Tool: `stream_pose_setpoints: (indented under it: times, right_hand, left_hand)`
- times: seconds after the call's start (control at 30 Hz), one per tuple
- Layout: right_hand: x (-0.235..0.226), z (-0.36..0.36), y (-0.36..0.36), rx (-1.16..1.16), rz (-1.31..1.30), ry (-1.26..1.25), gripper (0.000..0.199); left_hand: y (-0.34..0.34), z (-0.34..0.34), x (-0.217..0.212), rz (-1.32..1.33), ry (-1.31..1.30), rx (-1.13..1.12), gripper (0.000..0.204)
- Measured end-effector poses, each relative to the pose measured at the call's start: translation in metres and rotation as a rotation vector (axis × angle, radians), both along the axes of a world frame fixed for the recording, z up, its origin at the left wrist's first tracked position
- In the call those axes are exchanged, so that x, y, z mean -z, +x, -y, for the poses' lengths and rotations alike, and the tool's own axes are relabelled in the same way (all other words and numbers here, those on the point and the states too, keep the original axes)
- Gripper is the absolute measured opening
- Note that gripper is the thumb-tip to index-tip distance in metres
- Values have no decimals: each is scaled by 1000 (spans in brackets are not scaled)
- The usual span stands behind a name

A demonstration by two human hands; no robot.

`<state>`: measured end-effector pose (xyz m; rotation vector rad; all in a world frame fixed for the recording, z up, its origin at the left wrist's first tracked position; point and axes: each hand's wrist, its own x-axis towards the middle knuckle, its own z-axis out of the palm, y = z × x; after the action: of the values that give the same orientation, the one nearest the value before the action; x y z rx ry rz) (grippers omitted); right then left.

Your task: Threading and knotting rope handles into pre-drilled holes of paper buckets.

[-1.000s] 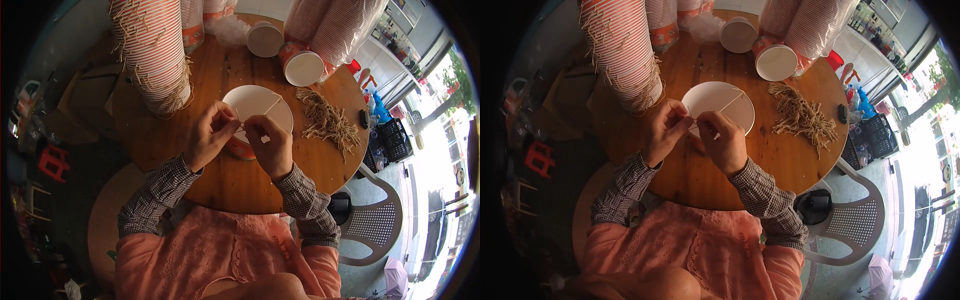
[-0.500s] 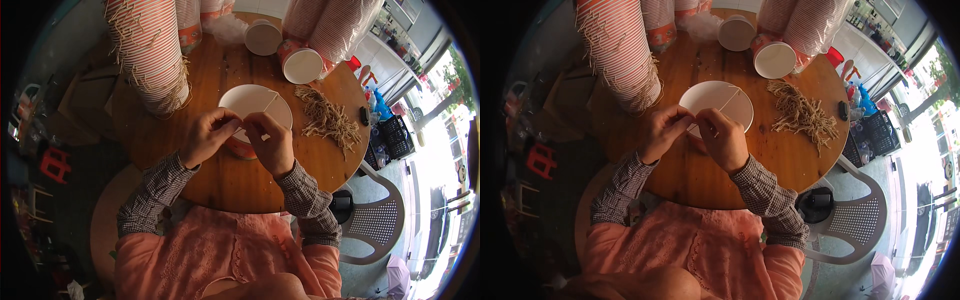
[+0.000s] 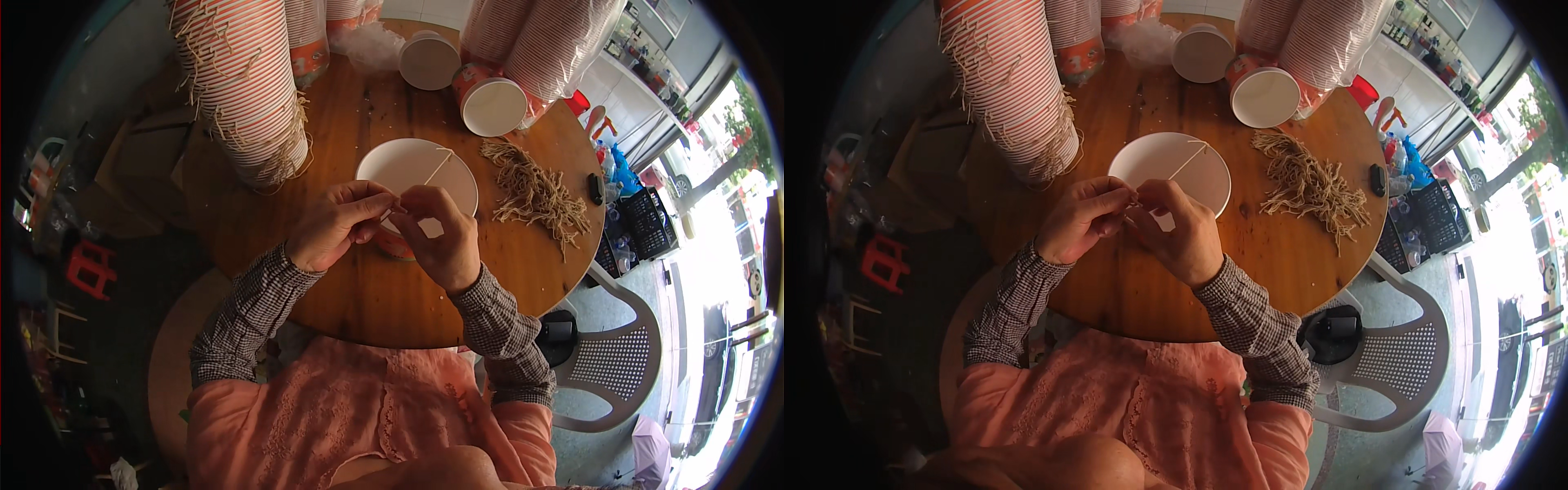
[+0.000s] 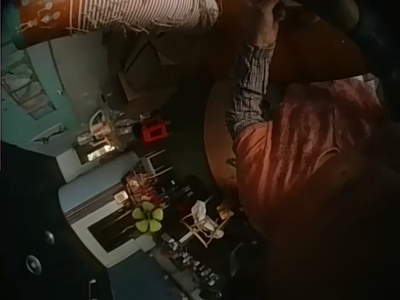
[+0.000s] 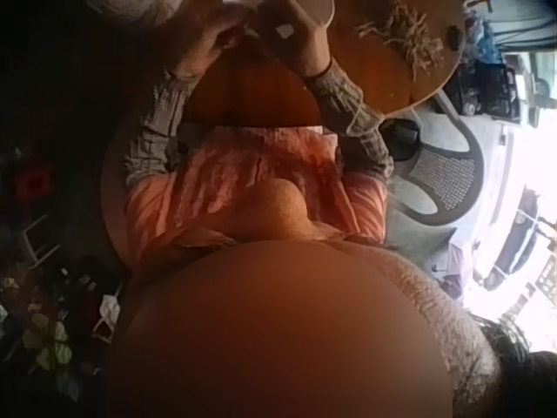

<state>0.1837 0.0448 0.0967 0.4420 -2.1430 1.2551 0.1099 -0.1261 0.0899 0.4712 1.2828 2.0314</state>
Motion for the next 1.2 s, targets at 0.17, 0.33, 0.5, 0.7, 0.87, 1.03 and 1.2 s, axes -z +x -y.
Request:
stream_pose_setpoints:
  times: [0.17, 0.33, 0.5, 0.7, 0.87, 1.03, 1.2]
  right_hand:
    - [9, -7, -4, 24, -17, 56, 10]
    - [9, -10, -2, 47, -5, 28, 11]
    - [8, -8, 2, 72, -14, 42, 11]
    - [15, -16, 1, 150, -52, 96, 9]
    - [16, -16, 2, 173, 32, 49, 8]
    - [9, -18, 4, 138, 25, -10, 6]
    - [-12, -24, -1, 74, -100, 163, 7]
  left_hand:
    - [4, 0, 0, -97, -9, -4, 18]
    - [13, -2, -3, -275, -93, -173, 16]
    - [14, -2, 5, -247, -24, -254, 13]
    - [12, -1, 13, -278, 4, -276, 9]
    - [15, -3, 15, -241, 45, -301, 8]
    - [9, 5, 11, -437, -182, -224, 12]
    - [8, -6, -7, -1196, -355, -401, 13]
